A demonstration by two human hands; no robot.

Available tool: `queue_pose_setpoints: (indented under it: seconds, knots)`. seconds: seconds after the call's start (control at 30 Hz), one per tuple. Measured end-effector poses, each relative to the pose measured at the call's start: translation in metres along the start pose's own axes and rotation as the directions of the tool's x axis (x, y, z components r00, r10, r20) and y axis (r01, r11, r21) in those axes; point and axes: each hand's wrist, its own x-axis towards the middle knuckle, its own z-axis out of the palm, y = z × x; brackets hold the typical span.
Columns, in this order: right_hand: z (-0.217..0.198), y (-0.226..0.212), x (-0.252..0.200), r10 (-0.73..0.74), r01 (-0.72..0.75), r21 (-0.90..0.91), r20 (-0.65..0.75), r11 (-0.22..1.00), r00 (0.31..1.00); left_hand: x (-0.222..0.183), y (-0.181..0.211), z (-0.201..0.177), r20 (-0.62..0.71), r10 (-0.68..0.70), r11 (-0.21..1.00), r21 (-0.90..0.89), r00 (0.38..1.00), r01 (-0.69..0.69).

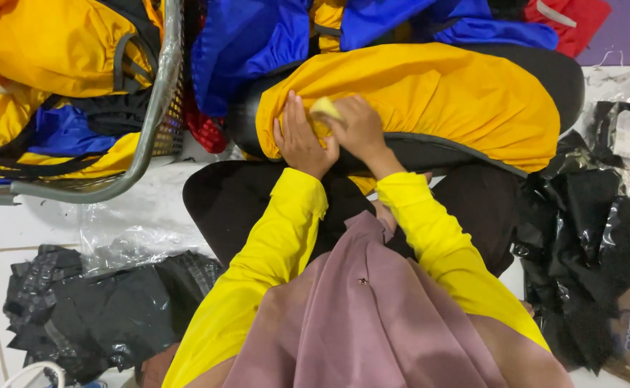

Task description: Cleaning a yellow fabric item with a sponge, folding it, and packing it into a clear plastic bag followed by a black shipping bag.

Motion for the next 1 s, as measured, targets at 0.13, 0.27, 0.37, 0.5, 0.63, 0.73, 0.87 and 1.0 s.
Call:
queue_pose_setpoints:
  seconds: [0.13,0.27,0.37,0.5,0.63,0.73,0.87,1.0]
  knots:
    - [-0.002,0.078,0.003,0.167,-0.231,-0.309,-0.219,0.923,0.961,-0.01,-0.003,-0.001,0.134,-0.021,1.0,-0.016,0.991,0.024]
    - [-0.024,0.075,0.019,0.23,-0.375,-0.187,-0.525,0.908,0.819,-0.006,0.0,0.002,0.106,-0.025,0.999,-0.024,0.994,0.027]
    - [-0.03,-0.008,0.035,0.14,-0.137,0.033,-0.364,0.99,0.921,-0.01,0.001,0.004,0.11,-0.068,0.997,-0.014,0.992,0.07]
    - [0.009,-0.036,0.05,0.015,-0.007,0.124,-0.067,0.992,0.998,-0.017,-0.005,0.017,0.041,-0.088,0.992,-0.091,0.995,0.091]
    - [0.032,0.009,0.072,0.081,-0.081,-0.209,-0.013,0.975,0.997,-0.017,-0.009,0.014,0.036,-0.076,0.991,-0.104,0.996,0.079]
    - [0.035,0.064,0.076,0.19,-0.242,-0.386,-0.169,0.89,0.967,-0.016,-0.009,0.014,0.068,-0.068,0.993,-0.09,0.995,0.074]
    - [0.004,0.05,0.069,0.321,-0.392,-0.115,-0.388,0.913,0.864,-0.017,-0.008,0.015,0.071,-0.054,0.995,-0.077,0.996,0.06]
    - [0.021,-0.016,0.026,0.184,-0.187,0.012,-0.255,0.982,0.949,-0.004,0.005,0.012,-0.057,-0.048,0.996,-0.076,0.997,0.044]
